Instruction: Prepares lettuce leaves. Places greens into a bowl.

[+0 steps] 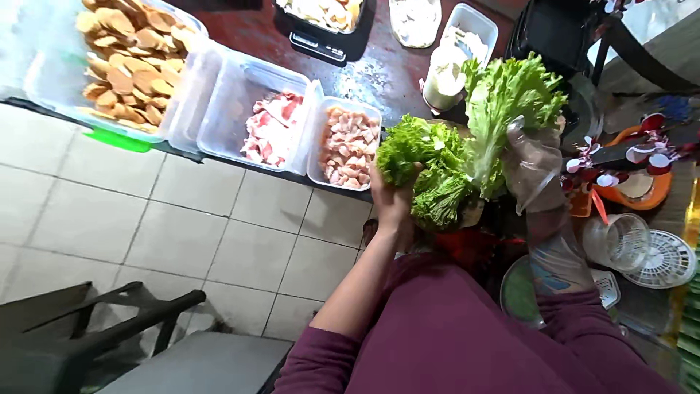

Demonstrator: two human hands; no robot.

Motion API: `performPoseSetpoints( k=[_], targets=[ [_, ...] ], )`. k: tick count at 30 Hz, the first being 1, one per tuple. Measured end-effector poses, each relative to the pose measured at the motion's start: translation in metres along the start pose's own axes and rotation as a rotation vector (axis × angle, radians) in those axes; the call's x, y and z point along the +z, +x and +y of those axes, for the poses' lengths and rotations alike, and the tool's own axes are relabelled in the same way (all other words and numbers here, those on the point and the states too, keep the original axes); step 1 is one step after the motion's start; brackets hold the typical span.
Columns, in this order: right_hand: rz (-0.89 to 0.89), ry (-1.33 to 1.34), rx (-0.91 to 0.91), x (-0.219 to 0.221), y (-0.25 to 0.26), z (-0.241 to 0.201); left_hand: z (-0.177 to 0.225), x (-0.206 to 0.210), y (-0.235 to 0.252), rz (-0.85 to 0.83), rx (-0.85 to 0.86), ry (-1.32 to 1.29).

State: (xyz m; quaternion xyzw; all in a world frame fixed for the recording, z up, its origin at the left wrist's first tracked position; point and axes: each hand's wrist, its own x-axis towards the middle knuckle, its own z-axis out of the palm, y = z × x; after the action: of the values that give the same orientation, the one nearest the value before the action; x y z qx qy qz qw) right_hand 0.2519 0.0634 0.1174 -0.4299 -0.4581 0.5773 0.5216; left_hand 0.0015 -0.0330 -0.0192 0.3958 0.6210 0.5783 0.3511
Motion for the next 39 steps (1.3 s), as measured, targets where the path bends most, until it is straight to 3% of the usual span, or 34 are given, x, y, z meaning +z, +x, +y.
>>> performPoseSetpoints(
  k=[1,4,6,8,11,15,16,18,19,21,22,26,32,34,36,39],
  targets=[
    [-0.056,-0.022,0.05,0.002,-0.007,0.005,0.016,0.0,-0.005,0.037,-0.074,-0.146],
    [-0.235,-0.022,0.012,0.016,-0.001,0.023,0.034,-0.002,0.006,-0.227,-0.389,-0.666],
    [-0.324,-0.119,-0.029,0.031,0.012,0.037,0.036,0.005,0.01,-0.335,-0.462,-0.88],
    [-0.388,-0.276,0.017,0.047,0.011,0.038,0.036,0.009,0.008,-0.362,-0.495,-0.944],
    [-0.466,-0.327,0.018,0.053,0.031,0.055,0.044,0.009,0.01,-0.262,-0.506,-0.888],
    [-0.293,-0.293,-0.02,0.035,0.041,0.066,0.04,-0.008,0.012,-0.138,-0.478,-0.836],
    [-0.206,-0.315,0.029,0.038,0.028,0.051,0.039,-0.013,0.013,-0.132,-0.482,-0.857],
    [-0.042,-0.495,0.32,0.068,-0.008,-0.014,0.037,-0.02,0.013,-0.139,-0.502,-0.916],
    [-0.075,-0.548,0.205,0.067,-0.025,-0.014,0.036,-0.023,0.012,-0.145,-0.507,-0.942],
    [-0.301,-0.628,-0.186,0.047,-0.039,0.021,0.032,-0.028,0.009,-0.154,-0.502,-0.953],
    [-0.395,-0.687,-0.291,0.047,-0.044,0.03,0.031,-0.03,0.006,-0.157,-0.496,-0.947],
    [-0.516,-0.729,-0.334,0.069,-0.056,0.041,0.032,-0.036,-0.01,-0.217,-0.421,-0.981],
    [-0.665,-0.925,-0.583,0.07,-0.052,0.069,0.04,-0.038,-0.009,-0.276,-0.432,-0.973],
    [-0.662,-0.786,-0.462,0.063,-0.054,0.063,0.034,-0.042,-0.008,-0.325,-0.438,-0.899],
    [-0.621,-0.604,-0.146,0.061,-0.056,0.049,0.028,-0.048,-0.006,-0.331,-0.459,-0.813],
    [-0.24,-0.142,0.376,0.071,-0.061,0.042,0.017,-0.055,-0.003,-0.371,-0.467,-0.874]
  ],
)
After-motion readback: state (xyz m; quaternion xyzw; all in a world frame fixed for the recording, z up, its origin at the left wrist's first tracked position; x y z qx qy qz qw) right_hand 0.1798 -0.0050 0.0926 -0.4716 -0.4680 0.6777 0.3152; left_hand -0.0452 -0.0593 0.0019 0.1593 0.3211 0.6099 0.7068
